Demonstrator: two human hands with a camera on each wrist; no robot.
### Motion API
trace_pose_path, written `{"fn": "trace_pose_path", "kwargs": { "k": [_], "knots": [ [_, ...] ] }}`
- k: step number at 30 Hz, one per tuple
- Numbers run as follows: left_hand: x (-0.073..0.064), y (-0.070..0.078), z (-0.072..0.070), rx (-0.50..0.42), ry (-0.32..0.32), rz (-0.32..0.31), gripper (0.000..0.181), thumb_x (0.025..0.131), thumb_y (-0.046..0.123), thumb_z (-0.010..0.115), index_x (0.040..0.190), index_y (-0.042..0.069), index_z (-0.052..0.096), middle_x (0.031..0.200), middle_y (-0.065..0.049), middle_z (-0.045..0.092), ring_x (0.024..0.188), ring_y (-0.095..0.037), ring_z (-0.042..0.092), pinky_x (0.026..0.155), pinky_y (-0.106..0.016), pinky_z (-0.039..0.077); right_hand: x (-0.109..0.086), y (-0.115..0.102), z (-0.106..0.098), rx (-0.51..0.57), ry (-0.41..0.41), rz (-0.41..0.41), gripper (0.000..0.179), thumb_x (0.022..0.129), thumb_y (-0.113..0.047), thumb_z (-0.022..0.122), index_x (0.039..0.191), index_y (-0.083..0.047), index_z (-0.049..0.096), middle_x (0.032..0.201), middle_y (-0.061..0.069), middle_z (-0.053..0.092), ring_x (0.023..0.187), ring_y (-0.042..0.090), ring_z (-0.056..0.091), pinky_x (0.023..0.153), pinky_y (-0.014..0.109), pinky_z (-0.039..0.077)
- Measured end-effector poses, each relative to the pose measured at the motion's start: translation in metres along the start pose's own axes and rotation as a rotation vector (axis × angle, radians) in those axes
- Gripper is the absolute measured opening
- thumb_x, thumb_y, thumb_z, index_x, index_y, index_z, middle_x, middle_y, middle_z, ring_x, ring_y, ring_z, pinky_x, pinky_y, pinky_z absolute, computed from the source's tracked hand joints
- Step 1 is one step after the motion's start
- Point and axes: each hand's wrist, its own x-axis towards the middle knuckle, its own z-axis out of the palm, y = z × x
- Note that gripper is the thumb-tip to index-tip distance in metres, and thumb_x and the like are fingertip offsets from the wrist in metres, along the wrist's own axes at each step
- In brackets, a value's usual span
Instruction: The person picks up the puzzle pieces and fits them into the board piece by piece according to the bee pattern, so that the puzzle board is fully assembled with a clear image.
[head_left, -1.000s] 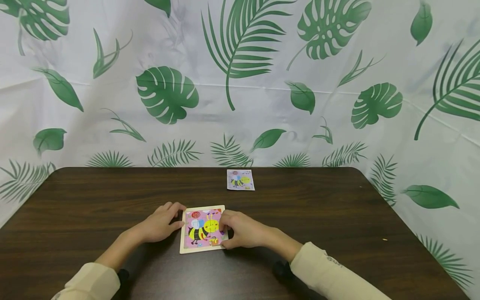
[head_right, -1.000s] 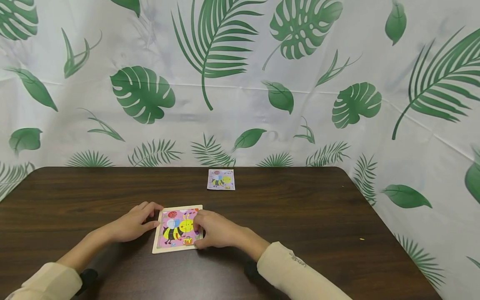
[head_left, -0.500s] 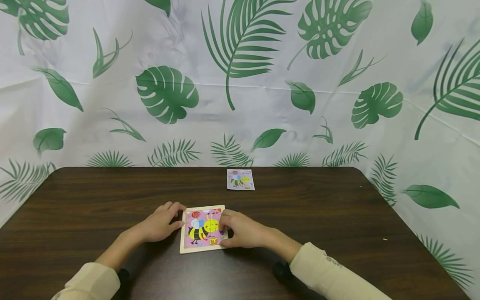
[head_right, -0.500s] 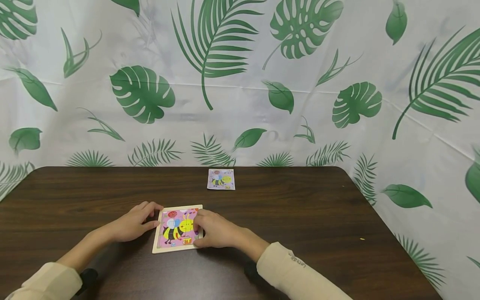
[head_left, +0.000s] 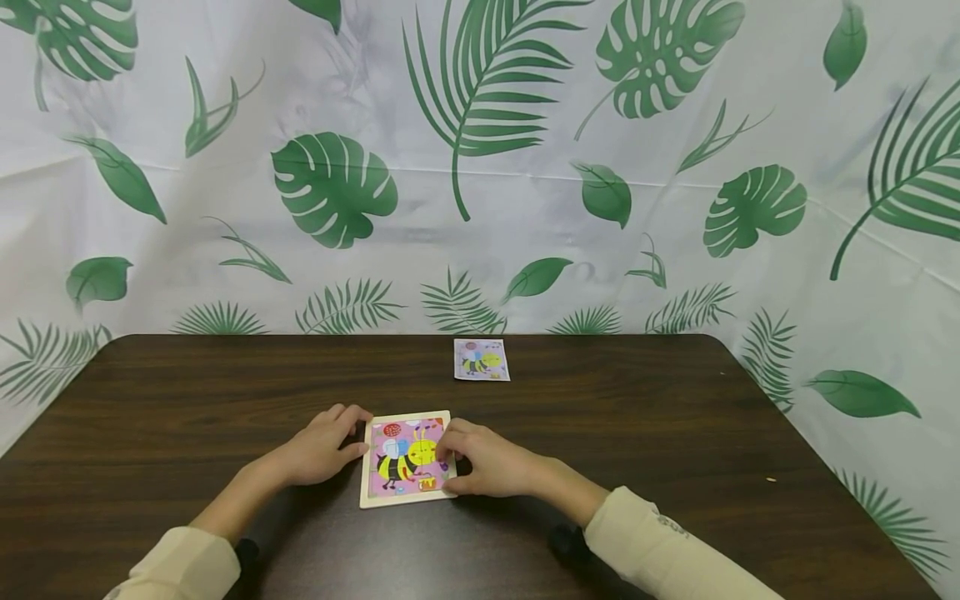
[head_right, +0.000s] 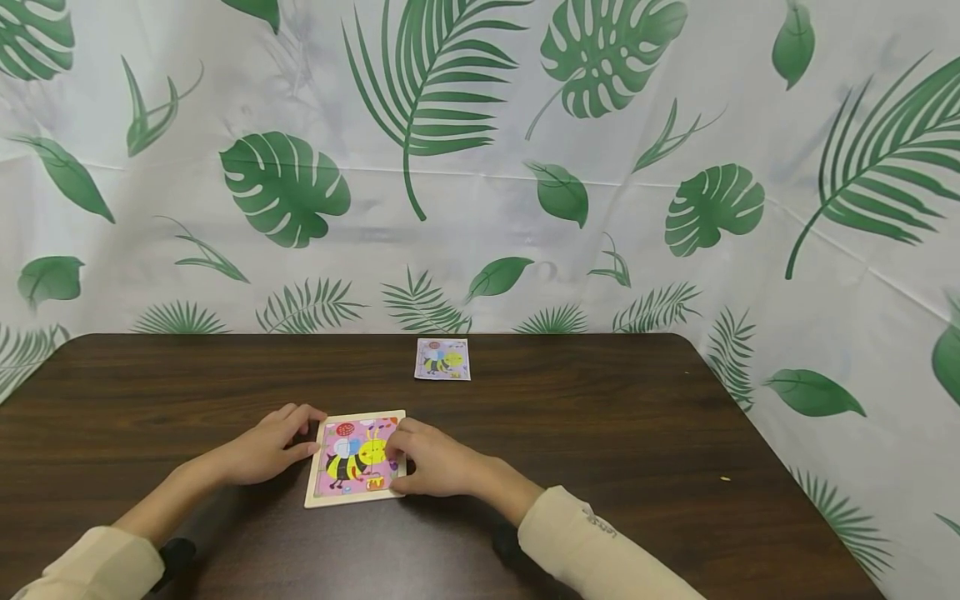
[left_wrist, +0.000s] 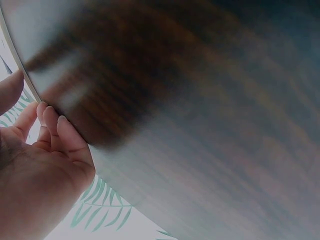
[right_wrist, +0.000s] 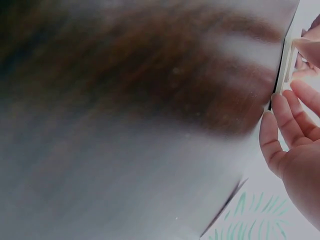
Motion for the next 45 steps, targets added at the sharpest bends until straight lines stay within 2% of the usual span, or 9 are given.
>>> {"fn": "trace_pose_path", "kwargs": {
  "k": [8,22,38,42,45],
  "knots": [
    [-0.0008,0.0001,0.0004,0.002,-0.001,-0.010,0.033,0.089,0.016,0.059,0.118,0.004,0.047,0.096,-0.007,0.045,0.090,-0.026,0.043,0.076,-0.043,0.038,-0.0024,-0.0009,-0.0012,0.008,-0.006,0.017,0.027,0.079,-0.014,0.072,0.101,-0.005,0.060,0.097,-0.001,0.047,0.085,0.013,0.048,0.076,0.019,0.040],
    [0.0001,-0.0039,0.0019,0.009,0.007,0.018,0.033,0.089,0.016,0.059,0.118,0.004,0.047,0.096,-0.007,0.046,0.090,-0.026,0.044,0.075,-0.044,0.038,-0.0022,-0.0007,-0.0005,0.006,-0.023,0.049,0.028,0.081,-0.017,0.071,0.105,-0.007,0.062,0.098,-0.004,0.047,0.086,0.009,0.048,0.077,0.018,0.040],
    [0.0009,-0.0037,0.0000,0.008,0.006,0.026,0.033,0.089,0.016,0.059,0.118,0.003,0.047,0.095,-0.007,0.045,0.089,-0.027,0.044,0.075,-0.043,0.038,0.0001,0.0030,0.0016,0.006,-0.024,0.023,0.022,0.083,-0.014,0.068,0.104,-0.010,0.064,0.098,-0.003,0.047,0.082,0.008,0.046,0.073,0.017,0.040],
    [0.0007,-0.0029,-0.0020,0.001,-0.010,0.017,0.035,0.088,0.017,0.060,0.118,0.004,0.048,0.094,-0.007,0.046,0.089,-0.025,0.045,0.074,-0.042,0.039,-0.0032,0.0038,-0.0011,-0.007,-0.010,0.006,0.021,0.084,-0.015,0.066,0.104,-0.009,0.064,0.097,-0.001,0.048,0.082,0.010,0.046,0.073,0.018,0.040],
    [0.0011,-0.0025,-0.0046,0.006,-0.020,0.006,0.037,0.088,0.018,0.061,0.119,0.002,0.049,0.094,-0.007,0.047,0.085,-0.023,0.046,0.073,-0.041,0.040,-0.0091,0.0077,-0.0070,-0.062,0.030,0.001,0.022,0.086,-0.019,0.065,0.105,-0.008,0.063,0.095,0.001,0.050,0.083,0.013,0.048,0.074,0.020,0.041]
  ]
}}
